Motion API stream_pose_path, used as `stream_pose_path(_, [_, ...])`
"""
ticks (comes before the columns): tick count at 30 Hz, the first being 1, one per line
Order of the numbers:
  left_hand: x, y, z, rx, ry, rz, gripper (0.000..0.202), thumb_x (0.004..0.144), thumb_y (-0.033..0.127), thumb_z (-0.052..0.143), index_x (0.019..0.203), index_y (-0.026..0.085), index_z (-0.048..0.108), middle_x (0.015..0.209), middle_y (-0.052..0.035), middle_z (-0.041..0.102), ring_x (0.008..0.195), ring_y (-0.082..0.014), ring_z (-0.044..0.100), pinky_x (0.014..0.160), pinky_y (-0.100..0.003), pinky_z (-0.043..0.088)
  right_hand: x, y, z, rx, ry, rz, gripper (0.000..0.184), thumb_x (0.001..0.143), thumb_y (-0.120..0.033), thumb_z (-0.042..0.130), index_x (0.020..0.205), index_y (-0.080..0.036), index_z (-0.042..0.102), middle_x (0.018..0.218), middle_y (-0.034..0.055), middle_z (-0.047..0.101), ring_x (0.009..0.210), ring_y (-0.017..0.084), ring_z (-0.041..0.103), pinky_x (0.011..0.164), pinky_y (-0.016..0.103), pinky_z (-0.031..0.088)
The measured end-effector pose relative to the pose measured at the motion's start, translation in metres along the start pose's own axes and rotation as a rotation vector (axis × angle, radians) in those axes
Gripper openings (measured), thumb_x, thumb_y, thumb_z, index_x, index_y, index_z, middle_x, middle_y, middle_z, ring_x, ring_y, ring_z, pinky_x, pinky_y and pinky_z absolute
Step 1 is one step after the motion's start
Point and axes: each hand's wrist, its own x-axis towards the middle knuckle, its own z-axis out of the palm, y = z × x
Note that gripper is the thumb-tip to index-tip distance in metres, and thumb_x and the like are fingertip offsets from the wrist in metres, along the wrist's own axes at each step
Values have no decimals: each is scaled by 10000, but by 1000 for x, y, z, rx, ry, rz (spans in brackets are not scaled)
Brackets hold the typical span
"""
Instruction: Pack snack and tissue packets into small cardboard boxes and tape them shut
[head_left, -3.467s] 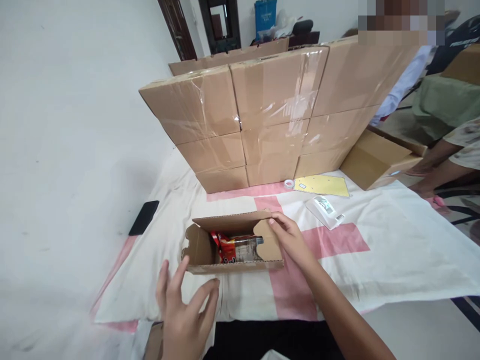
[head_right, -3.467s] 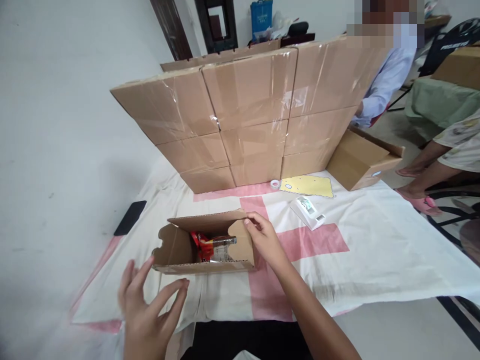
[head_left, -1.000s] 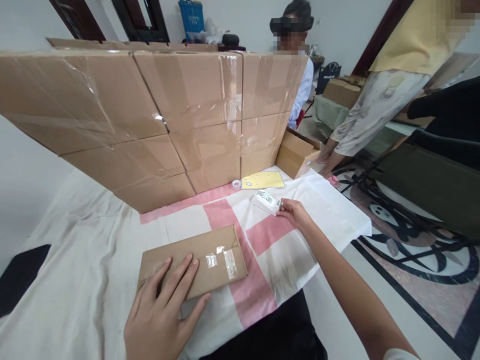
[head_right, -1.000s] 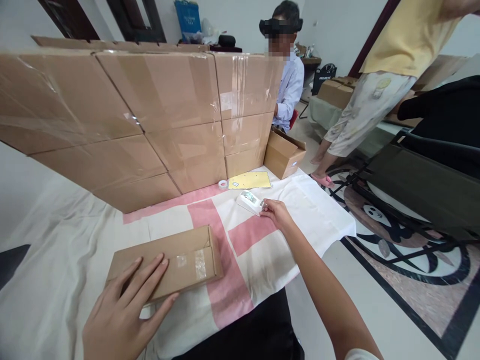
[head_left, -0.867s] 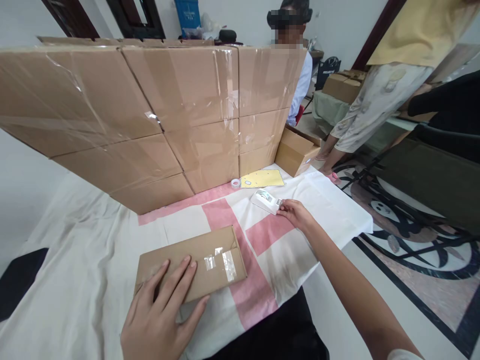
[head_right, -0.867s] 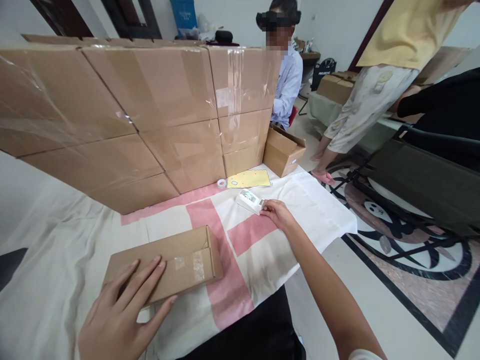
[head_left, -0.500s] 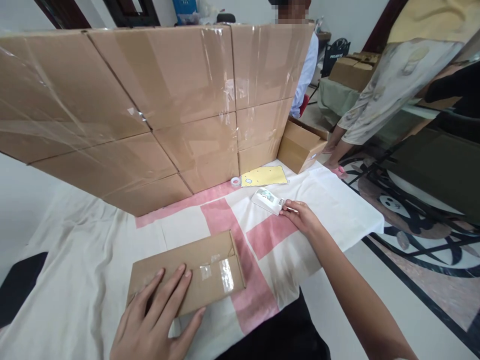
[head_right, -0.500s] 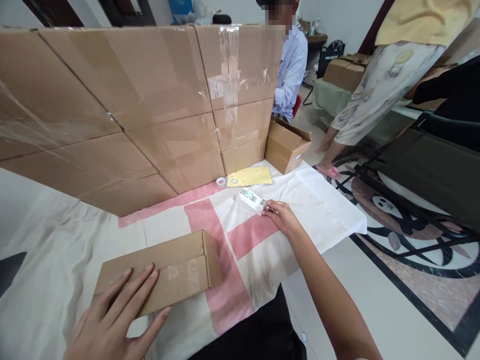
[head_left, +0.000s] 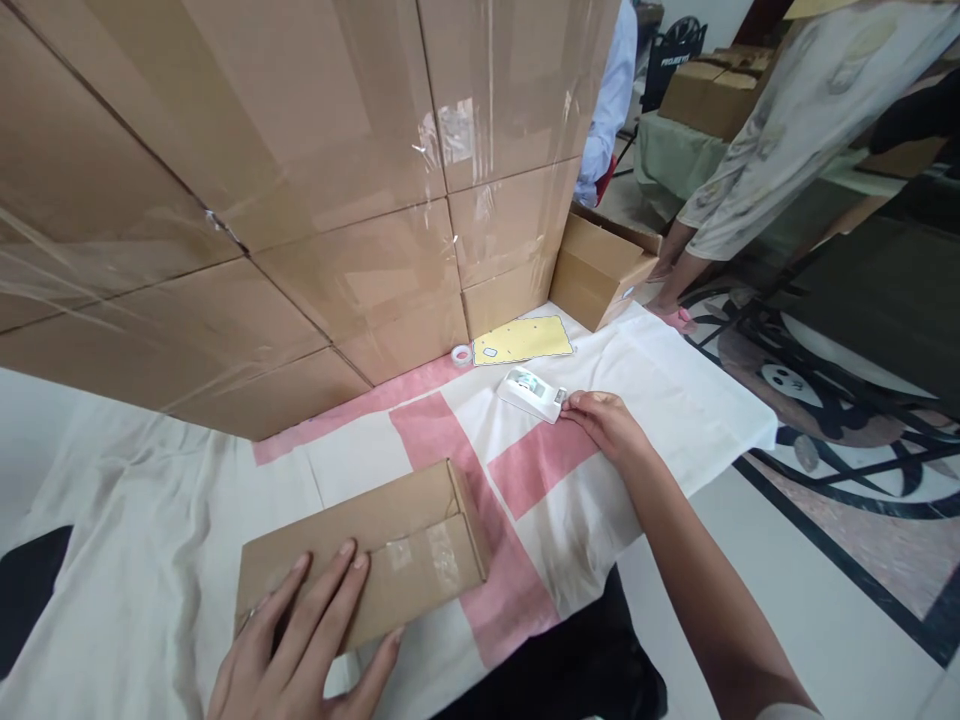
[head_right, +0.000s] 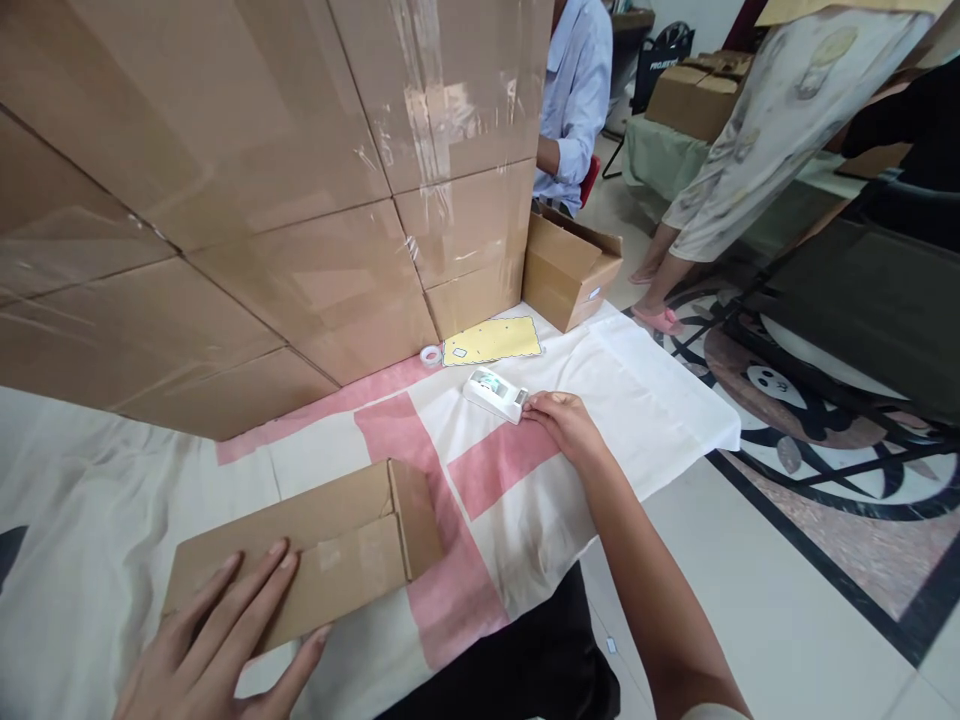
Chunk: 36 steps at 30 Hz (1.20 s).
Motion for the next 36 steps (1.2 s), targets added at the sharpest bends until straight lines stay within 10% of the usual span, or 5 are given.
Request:
stream_pose_path(18, [-5,-20,4,-75,-129,96,820,814,498,752,1541,230,484,1369,-63,697,1295,-378,599,1056,-505,483,5,1,-7,-117,11,110,513,553,-438,1005,536,-174,565,752,79,747,682,193,746,693,300,664])
stream_pose_path(25, [13,7,4,0,4,-84,667,878,406,700,1507,269,525,1311,-43,732,1227,-357,629,909,-466,483,7,-3,-9,-132,-49,116,419,578,-426,984,603,-163,659,730,69,747,684,179,741,726,290,661])
stream_pose_path(36, [21,-3,20,25,116,-3,614,897,504,630,1466,291,544,1324,13,726,1191,-293,635,906,-394,462,-10,-7,11,-262,-14,-22,544,514,-423,937,454,-182,452,882,94,791,826,235,772,693,296,637])
